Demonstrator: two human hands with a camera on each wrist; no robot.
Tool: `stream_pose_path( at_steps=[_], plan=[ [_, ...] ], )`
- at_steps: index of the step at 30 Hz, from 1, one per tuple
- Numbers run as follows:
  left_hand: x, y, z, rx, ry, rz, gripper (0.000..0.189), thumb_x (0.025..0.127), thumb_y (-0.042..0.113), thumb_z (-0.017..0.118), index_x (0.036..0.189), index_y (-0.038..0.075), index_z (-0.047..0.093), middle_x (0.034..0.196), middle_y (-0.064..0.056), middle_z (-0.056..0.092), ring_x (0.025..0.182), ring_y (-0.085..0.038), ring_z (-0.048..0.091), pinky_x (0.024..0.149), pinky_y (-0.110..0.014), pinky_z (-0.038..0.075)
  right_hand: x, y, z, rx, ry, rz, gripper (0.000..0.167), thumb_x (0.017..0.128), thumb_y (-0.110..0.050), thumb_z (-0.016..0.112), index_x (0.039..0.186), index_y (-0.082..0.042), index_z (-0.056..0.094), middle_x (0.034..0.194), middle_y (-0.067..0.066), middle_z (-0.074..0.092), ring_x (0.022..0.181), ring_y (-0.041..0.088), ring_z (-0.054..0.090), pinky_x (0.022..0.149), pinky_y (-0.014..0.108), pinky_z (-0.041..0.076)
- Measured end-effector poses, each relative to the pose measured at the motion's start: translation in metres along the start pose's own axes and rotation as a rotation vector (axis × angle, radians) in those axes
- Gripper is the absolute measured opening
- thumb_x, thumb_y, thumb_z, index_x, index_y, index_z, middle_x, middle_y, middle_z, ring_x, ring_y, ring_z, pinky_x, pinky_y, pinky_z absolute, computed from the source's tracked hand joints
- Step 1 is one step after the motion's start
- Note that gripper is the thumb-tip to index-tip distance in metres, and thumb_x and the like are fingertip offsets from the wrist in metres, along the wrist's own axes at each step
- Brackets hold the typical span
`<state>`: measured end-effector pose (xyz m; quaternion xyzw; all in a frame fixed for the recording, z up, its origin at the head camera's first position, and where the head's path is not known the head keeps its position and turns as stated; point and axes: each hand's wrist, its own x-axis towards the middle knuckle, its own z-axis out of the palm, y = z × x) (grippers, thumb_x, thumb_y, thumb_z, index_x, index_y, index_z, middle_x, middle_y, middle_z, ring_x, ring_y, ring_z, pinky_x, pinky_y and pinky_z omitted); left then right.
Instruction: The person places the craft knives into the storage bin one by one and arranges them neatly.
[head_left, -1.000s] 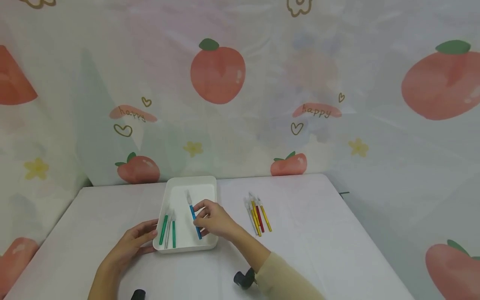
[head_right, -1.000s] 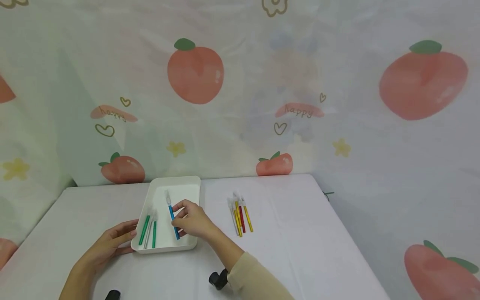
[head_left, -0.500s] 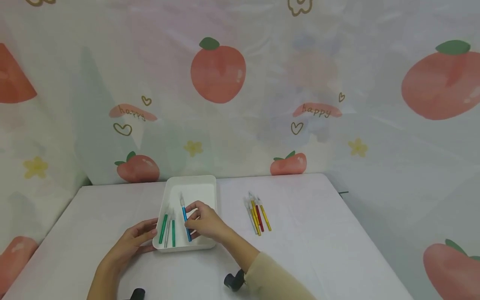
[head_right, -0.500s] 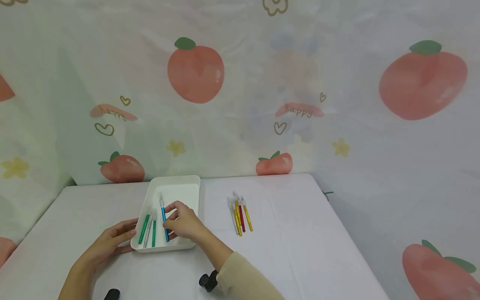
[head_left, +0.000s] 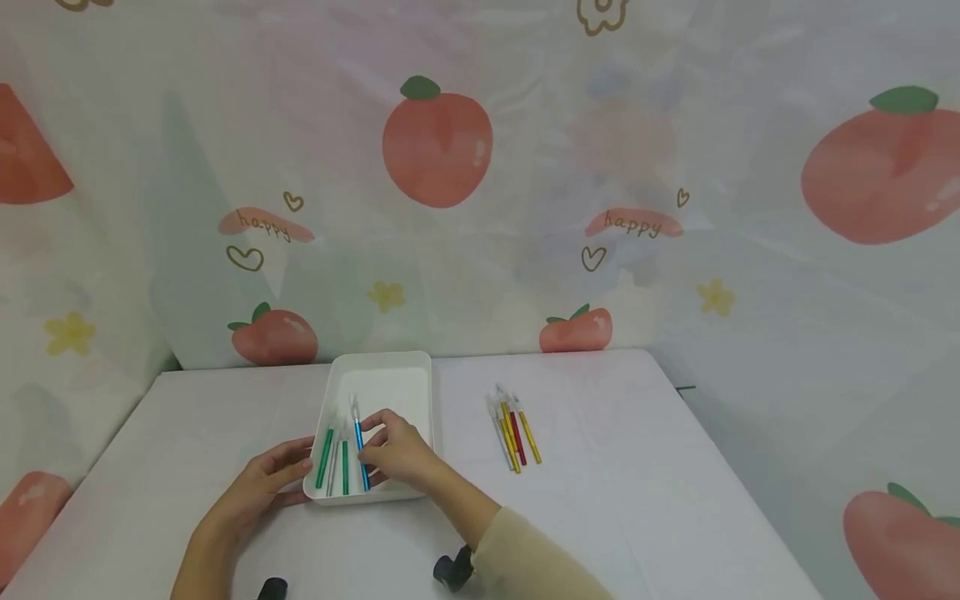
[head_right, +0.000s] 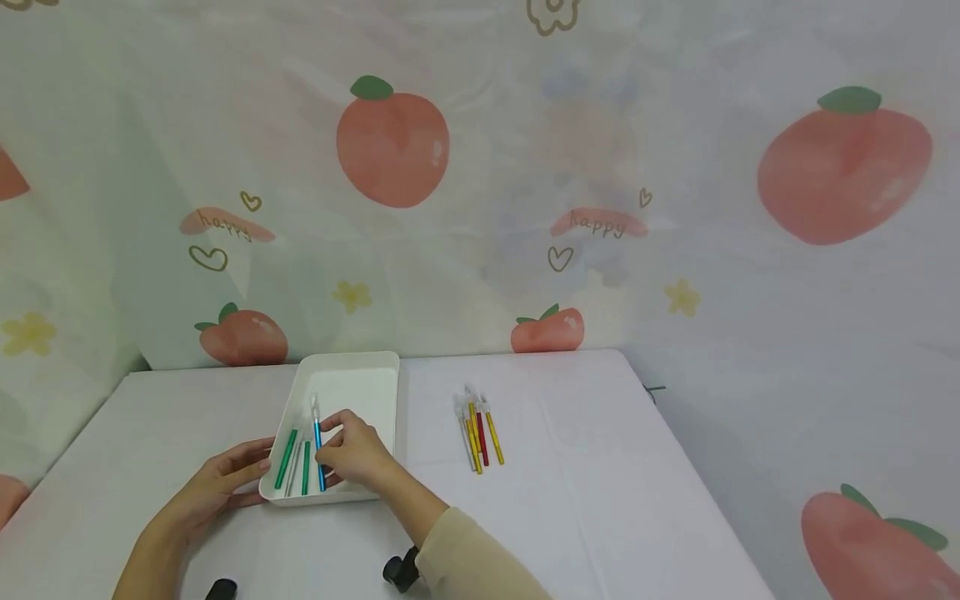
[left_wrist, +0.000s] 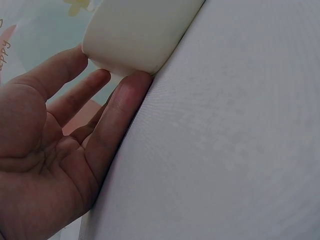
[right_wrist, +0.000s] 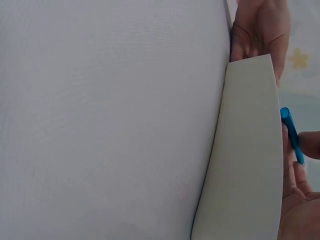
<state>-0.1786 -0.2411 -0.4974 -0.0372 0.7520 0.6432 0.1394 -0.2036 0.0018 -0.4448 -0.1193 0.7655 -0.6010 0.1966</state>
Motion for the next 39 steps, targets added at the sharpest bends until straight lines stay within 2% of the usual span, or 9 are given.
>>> stream_pose_path(
  at_steps=[11,18,25,39],
  plan=[
    [-0.001,0.000,0.001,0.000,-0.002,0.003,0.067,0.097,0.032,0.066,0.151,0.004,0.039,0.148,-0.024,0.044,0.115,-0.027,0.064,0.085,-0.040,0.060,0.004,0.011,0.008,-0.019,0.028,0.055,0.036,0.089,-0.002,0.068,0.122,-0.011,0.055,0.088,0.005,0.065,0.069,0.018,0.068,0.056,0.034,0.061],
    [0.001,0.000,0.002,-0.017,0.012,-0.023,0.067,0.095,0.033,0.069,0.151,0.009,0.041,0.149,-0.021,0.045,0.115,-0.026,0.064,0.086,-0.040,0.060,0.006,0.012,0.011,-0.054,0.068,0.088,0.037,0.087,-0.001,0.069,0.120,-0.012,0.057,0.085,0.003,0.065,0.067,0.018,0.067,0.054,0.030,0.060],
    [0.001,0.001,0.002,-0.015,-0.003,-0.002,0.068,0.096,0.033,0.067,0.152,0.006,0.038,0.150,-0.023,0.043,0.116,-0.027,0.064,0.086,-0.040,0.060,0.006,0.011,0.014,-0.095,0.088,0.127,0.035,0.087,-0.003,0.071,0.119,-0.012,0.058,0.083,0.002,0.064,0.065,0.016,0.066,0.053,0.027,0.058],
    [0.000,0.001,0.000,0.000,0.001,-0.006,0.068,0.096,0.033,0.067,0.152,0.007,0.038,0.149,-0.022,0.044,0.116,-0.026,0.064,0.085,-0.039,0.060,0.012,0.011,0.019,-0.182,0.085,0.152,0.036,0.087,-0.005,0.073,0.120,-0.007,0.062,0.077,0.002,0.063,0.059,0.015,0.065,0.051,0.024,0.057]
  ],
)
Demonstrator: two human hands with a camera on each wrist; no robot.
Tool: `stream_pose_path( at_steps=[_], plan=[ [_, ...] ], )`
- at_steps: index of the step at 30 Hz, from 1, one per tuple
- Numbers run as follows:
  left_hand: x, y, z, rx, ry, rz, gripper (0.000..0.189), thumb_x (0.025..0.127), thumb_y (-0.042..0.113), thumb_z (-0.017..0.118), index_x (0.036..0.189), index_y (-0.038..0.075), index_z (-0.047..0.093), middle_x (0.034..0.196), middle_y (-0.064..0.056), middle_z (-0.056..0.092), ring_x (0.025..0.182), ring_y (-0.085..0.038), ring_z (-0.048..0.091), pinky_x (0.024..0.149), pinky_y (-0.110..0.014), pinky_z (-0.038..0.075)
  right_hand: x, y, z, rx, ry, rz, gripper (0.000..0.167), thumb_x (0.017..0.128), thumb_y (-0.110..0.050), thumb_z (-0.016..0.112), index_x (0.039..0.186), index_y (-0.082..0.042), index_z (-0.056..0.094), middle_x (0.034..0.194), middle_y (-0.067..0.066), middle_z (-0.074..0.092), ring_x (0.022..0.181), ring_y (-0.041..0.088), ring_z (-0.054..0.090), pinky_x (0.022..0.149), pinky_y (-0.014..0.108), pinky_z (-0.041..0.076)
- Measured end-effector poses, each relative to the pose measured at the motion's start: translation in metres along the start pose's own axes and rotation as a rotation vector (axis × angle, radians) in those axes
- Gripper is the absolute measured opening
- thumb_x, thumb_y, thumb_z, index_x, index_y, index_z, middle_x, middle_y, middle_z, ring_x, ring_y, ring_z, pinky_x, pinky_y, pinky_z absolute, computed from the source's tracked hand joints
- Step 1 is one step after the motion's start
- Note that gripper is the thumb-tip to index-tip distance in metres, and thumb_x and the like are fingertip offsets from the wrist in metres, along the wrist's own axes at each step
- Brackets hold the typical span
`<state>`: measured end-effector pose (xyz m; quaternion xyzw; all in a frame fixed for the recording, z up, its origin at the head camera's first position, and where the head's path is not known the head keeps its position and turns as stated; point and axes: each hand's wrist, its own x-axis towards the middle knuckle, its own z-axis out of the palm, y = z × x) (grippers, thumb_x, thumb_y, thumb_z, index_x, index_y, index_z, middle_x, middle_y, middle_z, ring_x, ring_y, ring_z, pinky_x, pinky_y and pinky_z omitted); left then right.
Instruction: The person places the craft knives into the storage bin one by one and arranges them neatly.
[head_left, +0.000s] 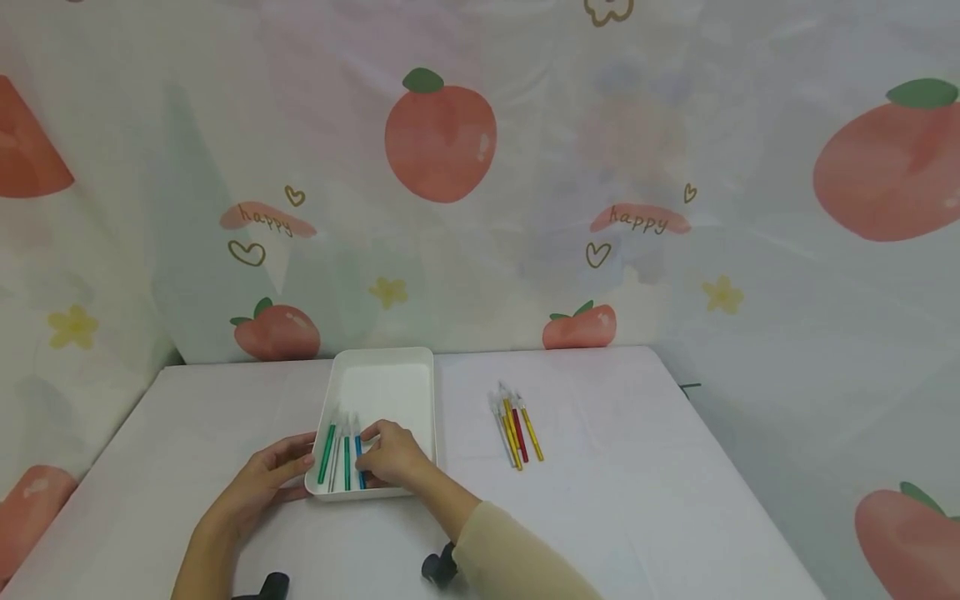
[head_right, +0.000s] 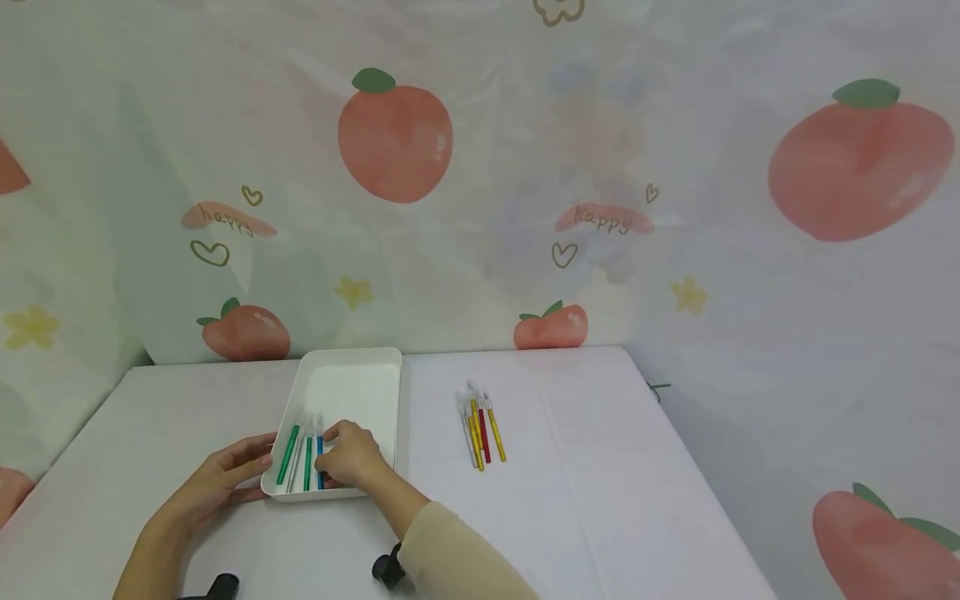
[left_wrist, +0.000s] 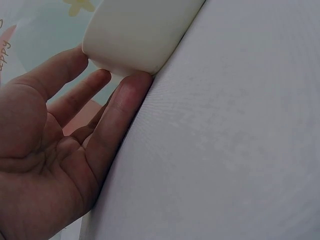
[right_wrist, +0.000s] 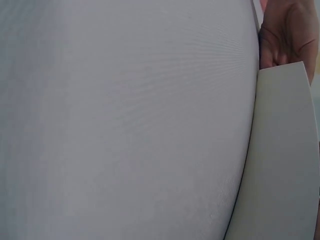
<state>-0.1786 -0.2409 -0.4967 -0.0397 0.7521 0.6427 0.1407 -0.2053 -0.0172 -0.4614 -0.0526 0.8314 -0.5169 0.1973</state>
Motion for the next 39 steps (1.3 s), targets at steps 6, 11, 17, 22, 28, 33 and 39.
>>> stream_pose_path(
  at_steps=[6,11,17,22,28,33,39],
  plan=[
    [-0.001,0.000,0.000,0.002,0.002,-0.004,0.069,0.096,0.034,0.067,0.152,0.006,0.038,0.149,-0.023,0.044,0.116,-0.025,0.064,0.086,-0.039,0.060,0.000,-0.003,0.003,-0.007,0.007,0.007,0.034,0.086,-0.005,0.075,0.118,-0.007,0.062,0.078,0.002,0.063,0.059,0.015,0.065,0.051,0.025,0.057],
    [-0.001,0.000,0.001,-0.004,-0.005,0.013,0.068,0.097,0.031,0.067,0.152,0.005,0.038,0.149,-0.023,0.044,0.117,-0.027,0.063,0.086,-0.039,0.060,0.002,-0.003,0.005,-0.029,0.026,-0.003,0.034,0.086,-0.006,0.076,0.117,-0.008,0.062,0.077,0.001,0.063,0.058,0.014,0.065,0.050,0.025,0.057],
    [-0.001,0.000,0.001,0.000,-0.006,0.016,0.067,0.096,0.031,0.067,0.152,0.006,0.038,0.149,-0.023,0.044,0.117,-0.027,0.063,0.085,-0.039,0.060,0.000,-0.003,0.005,-0.041,0.034,-0.010,0.035,0.085,-0.005,0.076,0.117,-0.008,0.063,0.076,0.001,0.062,0.057,0.015,0.065,0.049,0.024,0.057],
    [-0.001,-0.001,0.000,-0.005,-0.005,0.009,0.068,0.096,0.033,0.067,0.152,0.006,0.039,0.148,-0.022,0.045,0.116,-0.025,0.064,0.085,-0.039,0.060,-0.001,-0.003,0.005,-0.045,0.031,-0.008,0.034,0.085,-0.005,0.075,0.117,-0.007,0.063,0.076,0.002,0.062,0.058,0.016,0.065,0.051,0.025,0.058],
    [0.000,0.000,0.000,-0.007,-0.015,0.016,0.068,0.096,0.033,0.067,0.152,0.006,0.038,0.149,-0.023,0.044,0.115,-0.026,0.064,0.085,-0.039,0.060,-0.004,-0.005,0.001,-0.051,0.022,-0.022,0.034,0.087,-0.007,0.074,0.119,-0.008,0.062,0.074,0.001,0.062,0.058,0.016,0.065,0.052,0.025,0.058],
    [0.001,-0.001,0.000,-0.001,-0.004,0.011,0.068,0.096,0.033,0.067,0.152,0.006,0.038,0.148,-0.022,0.045,0.114,-0.025,0.064,0.084,-0.039,0.060,-0.009,-0.007,-0.009,-0.002,-0.010,-0.081,0.038,0.087,-0.006,0.073,0.123,-0.008,0.061,0.075,0.001,0.064,0.059,0.018,0.066,0.054,0.027,0.059],
    [0.001,-0.001,0.001,-0.001,0.008,0.004,0.068,0.096,0.032,0.068,0.152,0.007,0.039,0.148,-0.022,0.046,0.114,-0.025,0.064,0.084,-0.039,0.061,-0.014,-0.009,-0.025,0.052,-0.042,-0.148,0.042,0.087,-0.005,0.072,0.127,-0.005,0.059,0.081,0.002,0.066,0.065,0.019,0.069,0.059,0.034,0.062]
  ],
)
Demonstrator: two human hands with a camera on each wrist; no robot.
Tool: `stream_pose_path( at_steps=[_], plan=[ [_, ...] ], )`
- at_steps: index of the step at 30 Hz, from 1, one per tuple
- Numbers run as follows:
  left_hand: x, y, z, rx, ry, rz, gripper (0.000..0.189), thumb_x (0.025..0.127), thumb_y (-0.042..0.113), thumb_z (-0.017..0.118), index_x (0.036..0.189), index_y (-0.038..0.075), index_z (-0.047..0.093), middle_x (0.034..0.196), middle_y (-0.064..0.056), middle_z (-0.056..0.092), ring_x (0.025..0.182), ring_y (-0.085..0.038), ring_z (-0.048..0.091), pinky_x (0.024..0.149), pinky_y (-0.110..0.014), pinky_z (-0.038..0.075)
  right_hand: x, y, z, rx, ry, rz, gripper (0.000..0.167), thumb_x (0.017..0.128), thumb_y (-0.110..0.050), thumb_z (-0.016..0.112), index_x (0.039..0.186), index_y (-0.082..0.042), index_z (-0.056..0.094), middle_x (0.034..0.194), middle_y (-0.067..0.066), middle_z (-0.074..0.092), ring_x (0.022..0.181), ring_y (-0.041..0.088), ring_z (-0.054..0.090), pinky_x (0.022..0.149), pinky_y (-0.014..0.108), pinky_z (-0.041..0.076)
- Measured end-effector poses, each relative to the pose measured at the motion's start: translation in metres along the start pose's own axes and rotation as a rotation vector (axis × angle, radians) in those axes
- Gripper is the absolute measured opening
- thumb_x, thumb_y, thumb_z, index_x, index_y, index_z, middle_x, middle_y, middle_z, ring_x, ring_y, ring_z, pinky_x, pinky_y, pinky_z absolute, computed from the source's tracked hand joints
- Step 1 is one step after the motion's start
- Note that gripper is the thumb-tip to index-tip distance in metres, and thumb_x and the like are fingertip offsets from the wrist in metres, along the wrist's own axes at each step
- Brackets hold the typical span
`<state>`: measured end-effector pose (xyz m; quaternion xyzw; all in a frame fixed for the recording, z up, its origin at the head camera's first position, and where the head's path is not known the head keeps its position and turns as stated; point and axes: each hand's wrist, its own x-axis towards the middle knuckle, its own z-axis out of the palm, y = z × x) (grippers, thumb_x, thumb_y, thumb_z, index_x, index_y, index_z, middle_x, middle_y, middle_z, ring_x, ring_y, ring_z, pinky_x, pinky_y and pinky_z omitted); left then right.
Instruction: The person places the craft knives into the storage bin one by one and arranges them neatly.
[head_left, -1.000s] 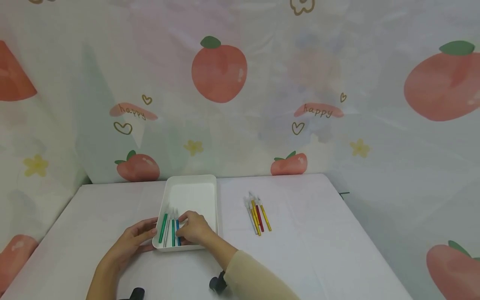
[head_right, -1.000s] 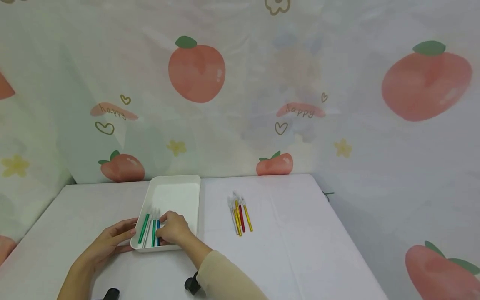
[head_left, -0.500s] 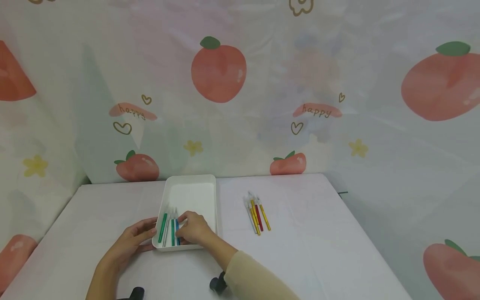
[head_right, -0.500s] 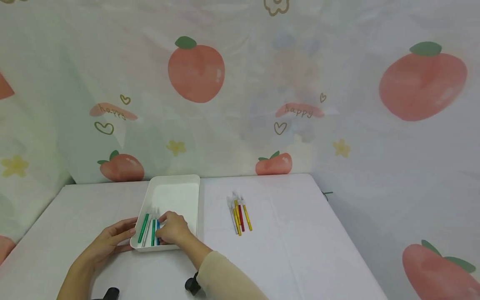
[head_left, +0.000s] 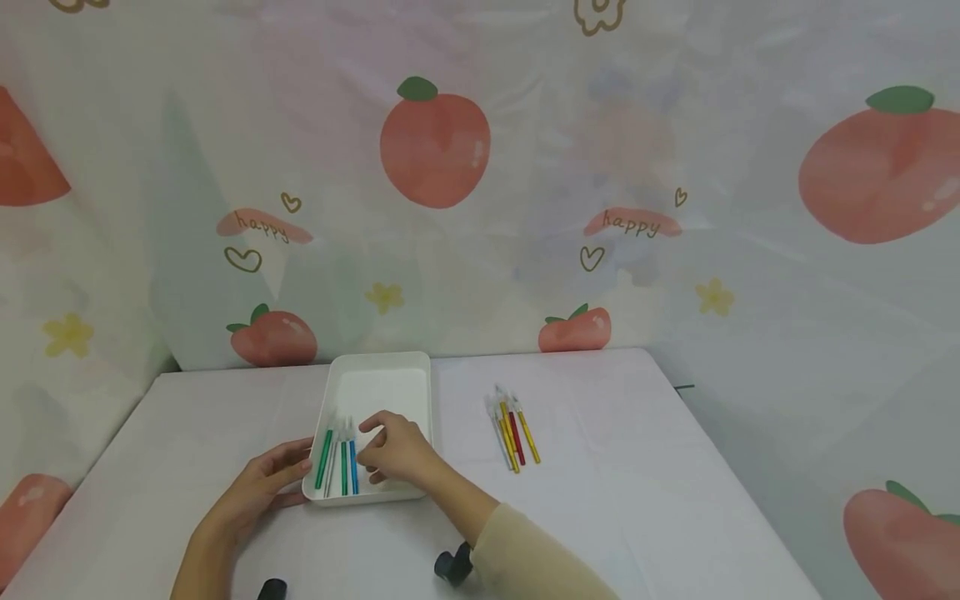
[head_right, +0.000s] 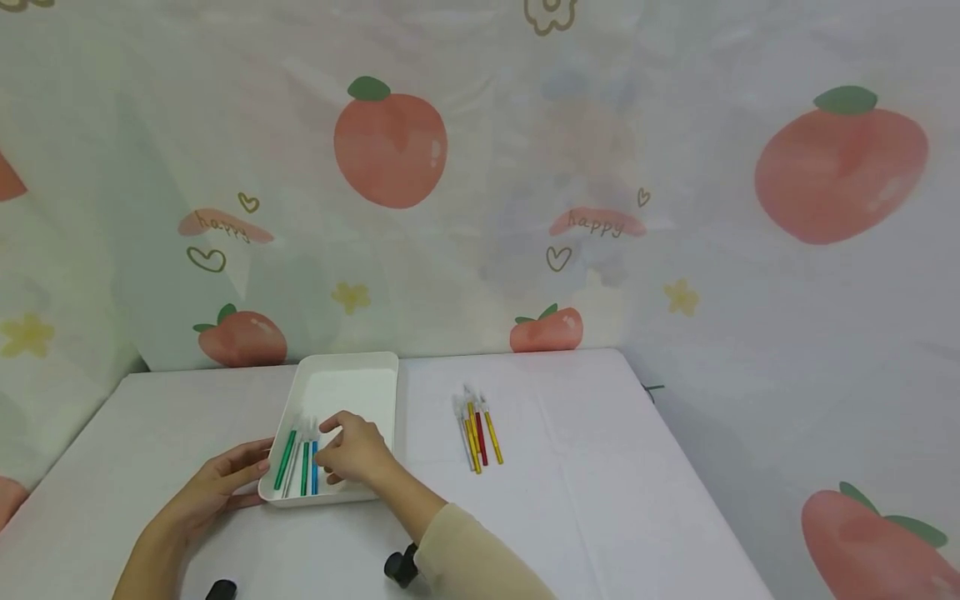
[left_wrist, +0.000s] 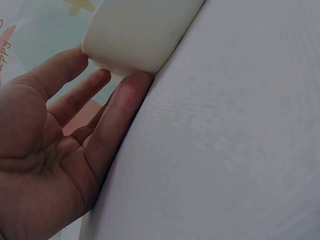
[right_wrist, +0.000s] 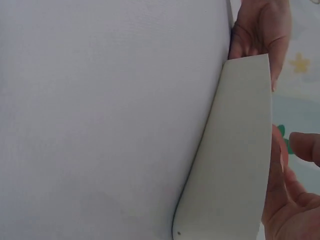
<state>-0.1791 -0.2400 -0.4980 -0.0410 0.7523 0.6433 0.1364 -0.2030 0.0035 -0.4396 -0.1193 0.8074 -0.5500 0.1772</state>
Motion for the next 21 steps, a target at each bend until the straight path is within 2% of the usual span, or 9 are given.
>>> stream_pose_path(
  at_steps=[4,8,13,21],
  plan=[
    [-0.001,0.000,0.000,-0.006,-0.002,0.002,0.068,0.096,0.033,0.068,0.152,0.006,0.039,0.148,-0.022,0.045,0.114,-0.026,0.065,0.084,-0.039,0.060,-0.005,-0.002,-0.011,0.031,-0.007,-0.029,0.043,0.087,-0.006,0.072,0.128,-0.005,0.059,0.086,0.004,0.065,0.072,0.025,0.071,0.063,0.039,0.063],
    [-0.002,0.000,0.000,0.002,0.001,0.001,0.068,0.095,0.033,0.068,0.151,0.006,0.040,0.147,-0.022,0.046,0.113,-0.025,0.065,0.084,-0.039,0.060,-0.011,-0.001,-0.023,0.063,-0.013,-0.051,0.041,0.087,-0.007,0.071,0.126,-0.008,0.060,0.089,0.006,0.064,0.079,0.031,0.072,0.063,0.036,0.062],
    [-0.001,-0.001,-0.002,0.004,0.010,-0.010,0.067,0.095,0.033,0.068,0.151,0.008,0.041,0.147,-0.021,0.046,0.113,-0.024,0.065,0.085,-0.039,0.060,-0.018,0.002,-0.037,0.065,-0.017,-0.063,0.040,0.088,-0.009,0.070,0.126,-0.010,0.059,0.091,0.008,0.064,0.075,0.028,0.072,0.063,0.033,0.062],
    [-0.001,-0.001,-0.001,-0.011,-0.002,0.003,0.067,0.096,0.032,0.068,0.151,0.006,0.040,0.148,-0.023,0.045,0.113,-0.025,0.065,0.085,-0.039,0.060,-0.028,0.009,-0.065,0.048,0.023,-0.081,0.042,0.088,-0.012,0.069,0.129,-0.012,0.059,0.095,0.009,0.064,0.072,0.024,0.071,0.065,0.035,0.062]
  ],
)
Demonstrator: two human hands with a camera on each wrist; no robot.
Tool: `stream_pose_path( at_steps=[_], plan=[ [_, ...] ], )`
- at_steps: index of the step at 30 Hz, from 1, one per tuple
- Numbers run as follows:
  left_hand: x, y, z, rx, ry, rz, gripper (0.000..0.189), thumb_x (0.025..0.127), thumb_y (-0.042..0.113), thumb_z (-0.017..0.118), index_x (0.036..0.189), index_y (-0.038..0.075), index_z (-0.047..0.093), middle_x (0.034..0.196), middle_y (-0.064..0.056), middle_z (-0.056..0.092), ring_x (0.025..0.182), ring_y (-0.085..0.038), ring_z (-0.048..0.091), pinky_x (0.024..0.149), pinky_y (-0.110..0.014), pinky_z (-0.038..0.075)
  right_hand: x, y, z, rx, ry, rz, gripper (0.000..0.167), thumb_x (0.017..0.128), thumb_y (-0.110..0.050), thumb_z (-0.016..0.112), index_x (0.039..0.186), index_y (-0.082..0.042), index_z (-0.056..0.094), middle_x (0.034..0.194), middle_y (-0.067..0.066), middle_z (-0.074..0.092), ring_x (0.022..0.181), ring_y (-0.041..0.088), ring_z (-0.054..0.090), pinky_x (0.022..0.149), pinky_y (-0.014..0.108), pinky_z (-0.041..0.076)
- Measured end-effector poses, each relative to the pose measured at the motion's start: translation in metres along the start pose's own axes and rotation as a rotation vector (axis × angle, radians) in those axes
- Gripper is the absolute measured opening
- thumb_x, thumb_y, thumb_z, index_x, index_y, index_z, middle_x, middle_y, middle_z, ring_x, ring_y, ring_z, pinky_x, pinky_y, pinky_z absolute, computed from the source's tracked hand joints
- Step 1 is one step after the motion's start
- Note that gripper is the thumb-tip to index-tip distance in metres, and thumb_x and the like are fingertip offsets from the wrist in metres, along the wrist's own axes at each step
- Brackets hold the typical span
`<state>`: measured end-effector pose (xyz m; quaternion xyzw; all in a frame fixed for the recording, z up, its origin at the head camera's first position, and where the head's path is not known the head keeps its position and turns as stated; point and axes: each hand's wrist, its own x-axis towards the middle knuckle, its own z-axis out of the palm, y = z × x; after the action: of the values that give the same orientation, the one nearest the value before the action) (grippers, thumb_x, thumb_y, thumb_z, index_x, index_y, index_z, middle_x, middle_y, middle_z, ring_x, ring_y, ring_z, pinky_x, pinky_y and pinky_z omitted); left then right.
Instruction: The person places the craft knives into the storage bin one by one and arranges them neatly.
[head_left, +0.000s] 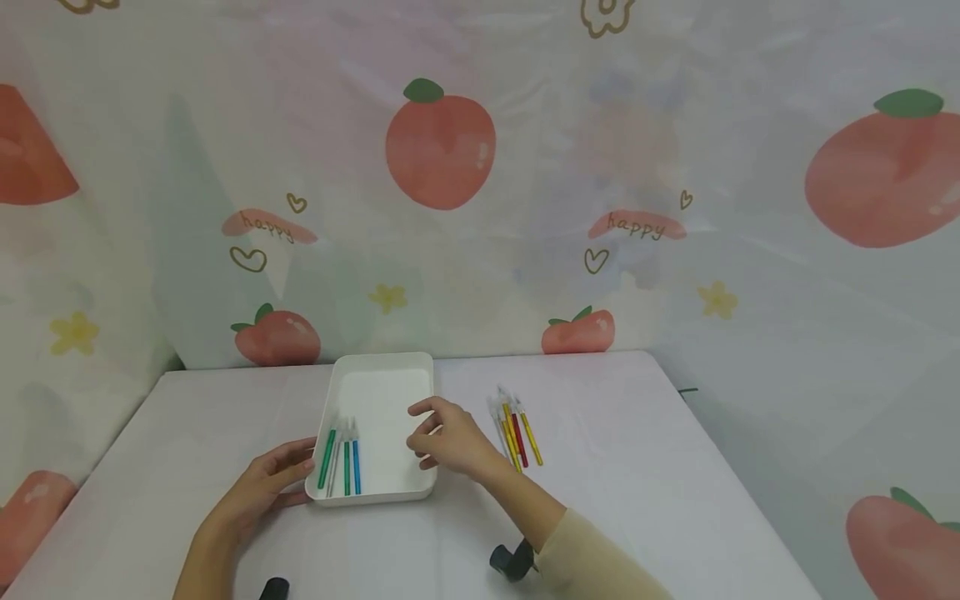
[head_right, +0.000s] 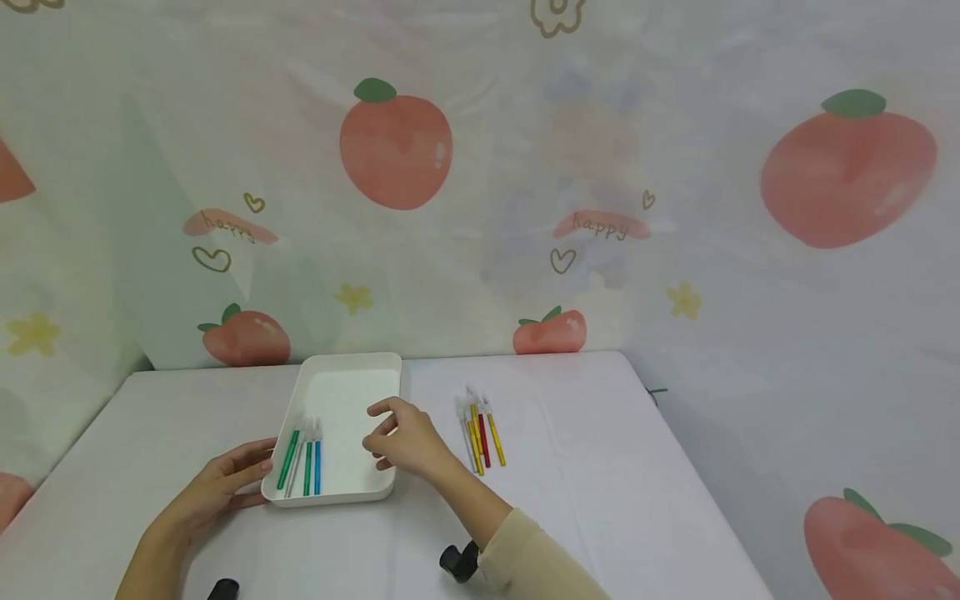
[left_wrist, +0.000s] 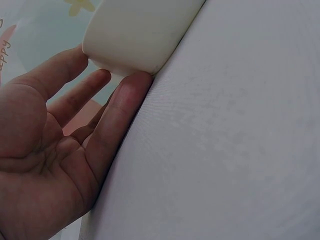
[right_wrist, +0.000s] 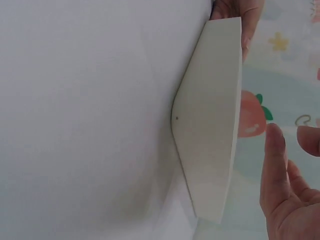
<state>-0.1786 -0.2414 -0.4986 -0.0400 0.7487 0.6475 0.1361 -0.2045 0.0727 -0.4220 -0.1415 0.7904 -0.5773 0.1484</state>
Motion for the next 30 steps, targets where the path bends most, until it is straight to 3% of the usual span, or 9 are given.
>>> stream_pose_path(
  at_steps=[7,14,19,30],
  plan=[
    [0.000,0.000,0.001,0.002,0.006,0.002,0.066,0.096,0.030,0.067,0.151,0.005,0.040,0.148,-0.023,0.045,0.113,-0.026,0.065,0.085,-0.039,0.060,-0.007,0.015,-0.024,-0.002,0.048,0.015,0.042,0.087,-0.009,0.069,0.128,-0.008,0.058,0.095,0.011,0.064,0.076,0.024,0.069,0.067,0.035,0.063],
    [-0.001,0.000,0.001,0.005,0.009,0.002,0.066,0.096,0.031,0.067,0.151,0.006,0.039,0.148,-0.023,0.044,0.114,-0.027,0.064,0.085,-0.039,0.060,-0.015,0.029,-0.049,0.017,0.100,0.045,0.045,0.088,-0.008,0.069,0.132,-0.007,0.055,0.099,0.013,0.064,0.084,0.032,0.069,0.069,0.038,0.063],
    [0.000,-0.001,0.000,-0.007,0.005,0.007,0.066,0.096,0.030,0.067,0.152,0.006,0.039,0.149,-0.023,0.043,0.115,-0.027,0.064,0.086,-0.039,0.060,-0.021,0.043,-0.068,-0.026,0.150,0.050,0.046,0.090,-0.010,0.069,0.133,-0.006,0.055,0.100,0.014,0.064,0.082,0.032,0.069,0.069,0.040,0.063],
    [0.001,-0.001,0.001,-0.010,-0.001,0.002,0.067,0.096,0.031,0.068,0.152,0.006,0.039,0.149,-0.023,0.043,0.115,-0.026,0.064,0.086,-0.039,0.060,-0.029,0.067,-0.104,-0.138,0.263,0.166,0.045,0.090,-0.011,0.069,0.133,-0.008,0.056,0.098,0.010,0.063,0.074,0.024,0.067,0.063,0.035,0.061]
  ],
)
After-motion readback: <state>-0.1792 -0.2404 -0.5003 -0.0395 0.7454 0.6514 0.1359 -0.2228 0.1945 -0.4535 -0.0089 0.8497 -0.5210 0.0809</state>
